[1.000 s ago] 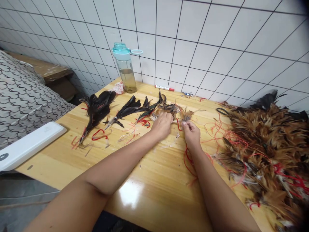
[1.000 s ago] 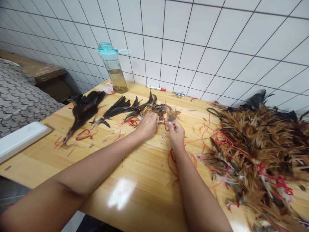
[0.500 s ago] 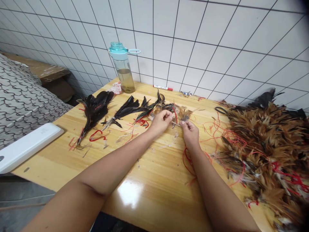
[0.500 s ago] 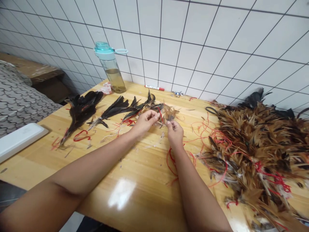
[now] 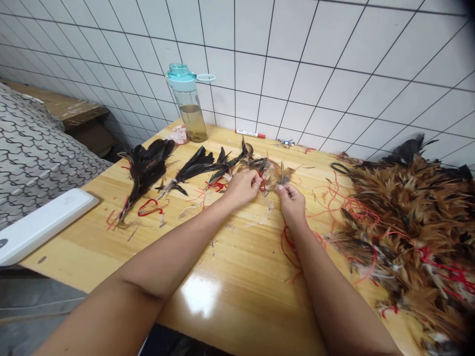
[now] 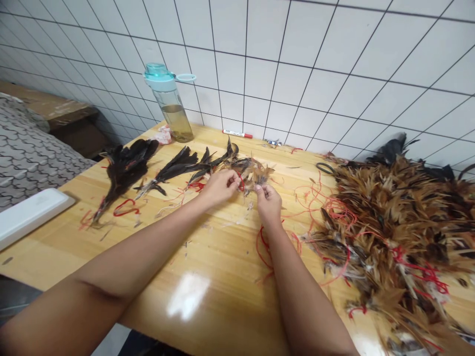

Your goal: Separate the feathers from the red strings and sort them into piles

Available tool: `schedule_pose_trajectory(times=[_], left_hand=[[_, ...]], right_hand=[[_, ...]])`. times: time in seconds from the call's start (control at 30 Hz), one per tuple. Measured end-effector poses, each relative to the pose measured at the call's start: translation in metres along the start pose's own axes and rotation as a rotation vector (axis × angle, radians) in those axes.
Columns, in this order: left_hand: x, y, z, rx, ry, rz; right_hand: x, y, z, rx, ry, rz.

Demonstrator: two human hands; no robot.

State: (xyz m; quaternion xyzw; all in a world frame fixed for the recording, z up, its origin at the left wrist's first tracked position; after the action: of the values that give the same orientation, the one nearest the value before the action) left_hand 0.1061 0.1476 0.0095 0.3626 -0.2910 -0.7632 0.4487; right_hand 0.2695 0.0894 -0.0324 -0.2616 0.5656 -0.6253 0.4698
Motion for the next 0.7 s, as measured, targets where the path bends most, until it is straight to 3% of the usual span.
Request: schedule_pose_trajectory(times=[0.07,0.2,0.27,0.33,0.43,0.53,0.7], left_hand=[[-0.001,-0.001,0.012,0.019,0.092,-0.006],[-0.003,-0.018,0.019,0.374,0.218,0.105],[-0.003,-0.022,0.007,0.560,0.162,0.175],[0.000,-0.020,-0.011,0.706,0.031,0.250],[0.006,-0.015,-0.031,0.820,-0.121,0.341],[0.010,-0.015,-0.038,0.878,-0.158,0.385],[0.009,-0.015,-0.038,0.817,-0.178,0.324]], right_hand=[[0.000,0.000,0.000,0.002,0.003,-0.008],[0.000,0.000,0.001,0.014,0.008,-0.019],[0.000,-0.001,0.001,0.018,0.008,-0.013],[0.000,-0.001,0.001,0.019,0.005,-0.002],[0.000,-0.001,-0.001,0.018,-0.009,0.010],[0.000,0.001,-0.004,0.025,-0.039,0.010],[0.000,0.002,-0.006,0.079,-0.060,0.028]])
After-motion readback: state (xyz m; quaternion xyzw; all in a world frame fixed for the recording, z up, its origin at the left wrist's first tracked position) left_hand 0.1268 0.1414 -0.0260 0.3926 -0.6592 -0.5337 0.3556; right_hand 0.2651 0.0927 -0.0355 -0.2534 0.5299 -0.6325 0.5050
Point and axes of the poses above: each hand's wrist, its own x-axis away from the middle knuckle, its own z-axis out of the back of the hand, y = z × x, the point moved 10 cm from there along -x, towards the middle knuckle, and after that the axes turned 2 degrees about z, right-handed, at the moved point
